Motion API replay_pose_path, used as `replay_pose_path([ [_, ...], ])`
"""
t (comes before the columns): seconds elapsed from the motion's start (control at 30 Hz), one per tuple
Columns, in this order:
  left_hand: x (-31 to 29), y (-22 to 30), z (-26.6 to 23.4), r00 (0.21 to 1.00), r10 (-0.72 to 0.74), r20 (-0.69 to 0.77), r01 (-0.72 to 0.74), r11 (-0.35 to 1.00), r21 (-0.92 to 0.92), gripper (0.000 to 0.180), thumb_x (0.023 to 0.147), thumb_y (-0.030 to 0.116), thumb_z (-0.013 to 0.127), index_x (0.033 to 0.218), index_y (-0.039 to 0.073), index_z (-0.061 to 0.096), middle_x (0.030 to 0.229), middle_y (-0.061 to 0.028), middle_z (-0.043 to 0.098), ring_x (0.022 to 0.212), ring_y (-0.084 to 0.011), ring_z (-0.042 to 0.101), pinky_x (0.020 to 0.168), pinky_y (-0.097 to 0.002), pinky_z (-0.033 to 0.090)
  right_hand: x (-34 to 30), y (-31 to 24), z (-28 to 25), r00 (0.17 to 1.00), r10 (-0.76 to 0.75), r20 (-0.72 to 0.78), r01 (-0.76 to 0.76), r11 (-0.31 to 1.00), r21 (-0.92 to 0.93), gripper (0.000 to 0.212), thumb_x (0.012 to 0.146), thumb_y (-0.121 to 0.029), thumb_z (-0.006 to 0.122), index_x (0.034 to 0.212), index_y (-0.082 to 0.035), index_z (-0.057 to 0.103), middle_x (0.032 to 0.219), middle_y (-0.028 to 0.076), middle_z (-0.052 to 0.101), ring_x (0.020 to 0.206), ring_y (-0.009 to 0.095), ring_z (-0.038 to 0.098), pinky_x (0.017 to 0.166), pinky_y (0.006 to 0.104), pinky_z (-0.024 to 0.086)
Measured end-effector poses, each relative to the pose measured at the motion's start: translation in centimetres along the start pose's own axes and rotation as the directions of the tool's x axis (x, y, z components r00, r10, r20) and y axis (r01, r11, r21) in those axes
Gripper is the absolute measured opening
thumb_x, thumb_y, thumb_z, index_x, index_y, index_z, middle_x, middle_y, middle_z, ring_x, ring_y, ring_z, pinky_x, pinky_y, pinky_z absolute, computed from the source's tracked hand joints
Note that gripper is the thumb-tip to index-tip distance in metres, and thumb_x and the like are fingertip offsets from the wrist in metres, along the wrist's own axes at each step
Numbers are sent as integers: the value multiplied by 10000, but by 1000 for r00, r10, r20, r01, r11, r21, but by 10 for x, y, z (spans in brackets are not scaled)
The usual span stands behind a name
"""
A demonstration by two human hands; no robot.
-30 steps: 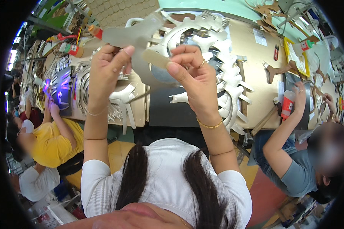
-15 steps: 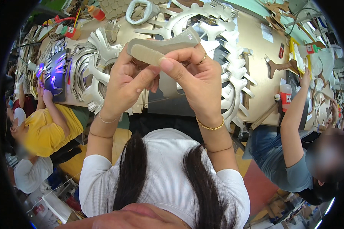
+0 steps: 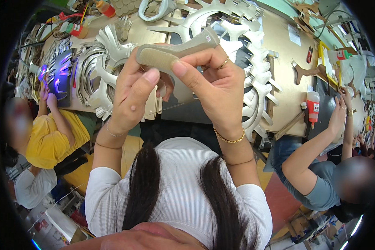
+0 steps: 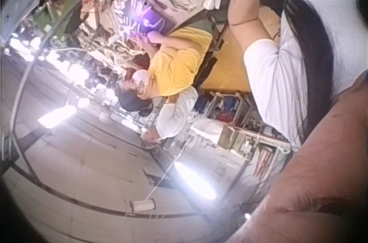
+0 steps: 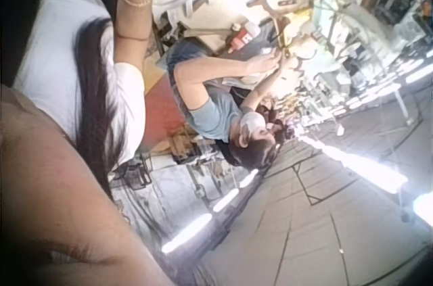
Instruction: The person applies glue from a bottle to the edges of white plastic components and then presses them together to form assembled units. The person repeats this process for several pieces, handling each component individually and placing the finished assemblies on the table.
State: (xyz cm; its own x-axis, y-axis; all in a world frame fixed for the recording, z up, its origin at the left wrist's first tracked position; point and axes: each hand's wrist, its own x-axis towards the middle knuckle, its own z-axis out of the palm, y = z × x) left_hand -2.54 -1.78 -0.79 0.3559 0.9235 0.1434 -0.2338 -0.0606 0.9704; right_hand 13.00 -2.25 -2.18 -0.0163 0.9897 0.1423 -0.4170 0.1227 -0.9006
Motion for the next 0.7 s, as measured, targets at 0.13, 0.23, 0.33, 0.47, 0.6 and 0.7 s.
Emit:
replay_pose_path([
  [0.13,1,0,1,999,12,-36,-11,999,39,301,958,287,445,1051,8,504,664,22,461,565,-29,420,513,-184,368,-2,-1,3,1000,7,-1,-7,1000,12,122,802,-56,684,869,9,607,862,39,624,770,66,540,689,206,428],
  [0.23,0,1,1,999,24,-46,-22,999,46,301,963,290,434,1022,7,518,645,26,451,557,-27,413,508,-182,364,-2,-1,4,1000,-10,-1,10,1000,9,122,800,-52,684,869,12,606,862,41,625,770,68,543,689,204,427],
  [0.33,1,1,0,999,29,-33,-27,998,54,300,967,285,425,1012,5,522,634,27,447,555,-26,412,502,-183,362,-2,0,5,1000,-28,-7,28,1000,-5,123,797,-46,685,870,14,606,861,44,624,773,72,546,694,204,426],
  [0.47,0,2,0,998,31,-54,-27,997,77,308,968,288,423,1000,1,528,625,22,450,552,-28,417,499,-187,370,-3,0,5,1000,-29,-6,29,999,-31,122,795,-41,686,869,15,606,858,45,622,779,76,550,702,207,428],
  [0.6,0,3,2,996,21,-82,-14,997,78,319,967,295,425,981,-2,539,636,13,468,555,-32,428,504,-190,385,-4,-1,6,1000,-16,-12,16,1000,-24,119,795,-40,687,863,14,606,867,48,620,777,75,550,698,205,429],
  [0.7,0,3,3,994,8,-109,2,996,85,326,966,300,426,972,-3,547,640,10,477,556,-34,435,506,-192,390,-4,-1,6,1000,-27,-11,26,999,-30,120,795,-41,689,858,15,604,874,50,618,776,74,549,695,203,430],
])
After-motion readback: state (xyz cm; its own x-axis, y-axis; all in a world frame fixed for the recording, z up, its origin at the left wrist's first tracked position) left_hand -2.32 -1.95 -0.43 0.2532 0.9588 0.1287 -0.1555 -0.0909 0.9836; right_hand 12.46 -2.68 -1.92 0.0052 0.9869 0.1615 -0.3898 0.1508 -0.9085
